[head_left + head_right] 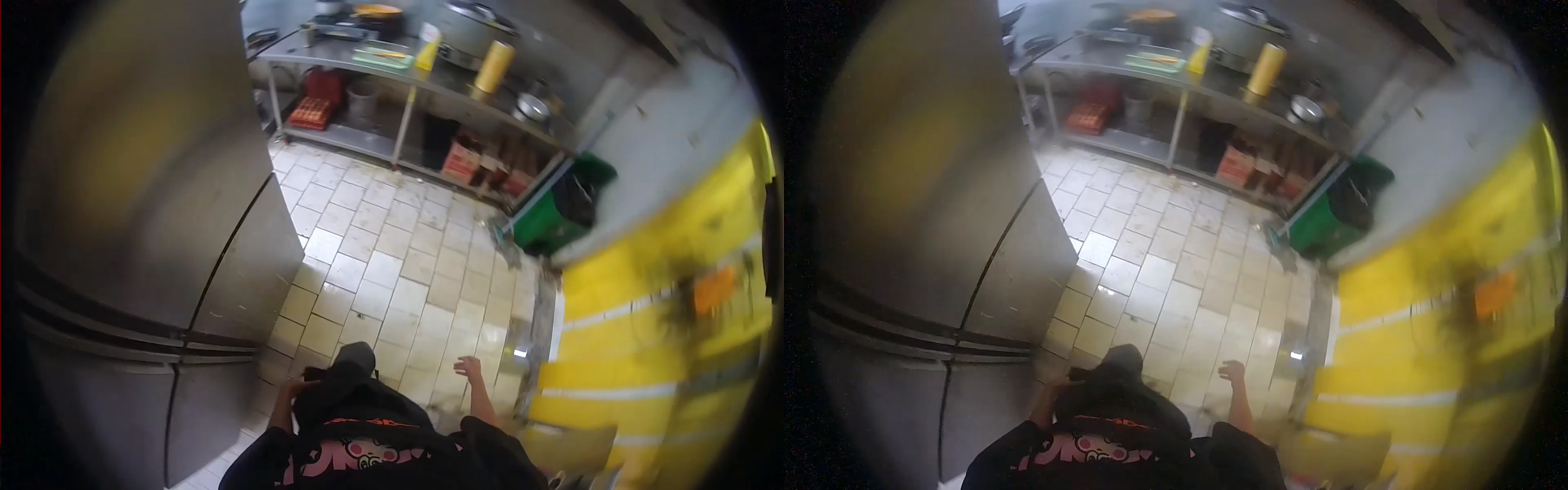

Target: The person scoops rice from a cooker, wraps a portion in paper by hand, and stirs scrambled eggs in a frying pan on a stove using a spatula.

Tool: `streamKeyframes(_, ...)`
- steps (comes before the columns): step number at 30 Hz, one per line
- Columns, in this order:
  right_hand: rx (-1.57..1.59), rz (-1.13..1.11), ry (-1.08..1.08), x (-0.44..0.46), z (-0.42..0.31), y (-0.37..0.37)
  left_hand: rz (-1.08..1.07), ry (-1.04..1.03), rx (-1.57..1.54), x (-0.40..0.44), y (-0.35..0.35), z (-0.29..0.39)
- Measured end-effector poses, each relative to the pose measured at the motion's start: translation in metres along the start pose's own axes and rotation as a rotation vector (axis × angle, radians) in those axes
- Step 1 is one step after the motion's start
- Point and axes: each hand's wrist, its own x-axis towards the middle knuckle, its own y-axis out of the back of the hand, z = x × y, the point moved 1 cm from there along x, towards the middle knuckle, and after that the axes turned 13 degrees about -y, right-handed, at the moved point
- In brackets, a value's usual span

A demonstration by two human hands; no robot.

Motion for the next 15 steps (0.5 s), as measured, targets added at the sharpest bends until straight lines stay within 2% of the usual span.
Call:
streamKeyframes(1, -0.111, -0.102, 0.047, 0.033, -0.048, -0.007, 0.066, 0.071, -0.044, 0.011, 0.006, -0.001)
streamKeyframes(2, -0.14, -0.111, 0.072, 0.057, -0.103, -0.021, 0.122, 0.102, -0.044, 0.026, 0.011, -0.008)
streamKeyframes(4, -0.596, 0.077, 0.077, 0.101, -0.2, -0.075, 0.196, 0.172, -0.006, 0.065, 0.026, -0.027)
streamKeyframes(6, -0.621, 0.083, 0.142, 0.14, -0.259, -0.122, 0.22, 0.258, 0.035, 0.101, 0.045, -0.023)
streamKeyframes(8, -0.381, -0.033, 0.197, 0.163, -0.317, -0.176, 0.233, 0.289, 0.07, 0.146, 0.073, -0.004)
streamKeyframes(9, -0.387, -0.045, 0.204, 0.172, -0.341, -0.201, 0.248, 0.289, 0.083, 0.165, 0.086, 0.017)
streamKeyframes(11, -0.439, -0.394, 0.026, 0.189, -0.378, -0.238, 0.287, 0.251, 0.128, 0.212, 0.115, 0.056)
streamKeyframes(12, -0.454, -0.39, 0.016, 0.197, -0.405, -0.248, 0.313, 0.2, 0.165, 0.241, 0.129, 0.079)
streamKeyframes(13, -0.607, -0.392, 0.065, 0.21, -0.441, -0.264, 0.343, 0.14, 0.203, 0.272, 0.146, 0.104)
streamKeyframes(15, -0.781, -0.394, 0.18, 0.243, -0.513, -0.296, 0.427, -0.07, 0.318, 0.345, 0.187, 0.167)
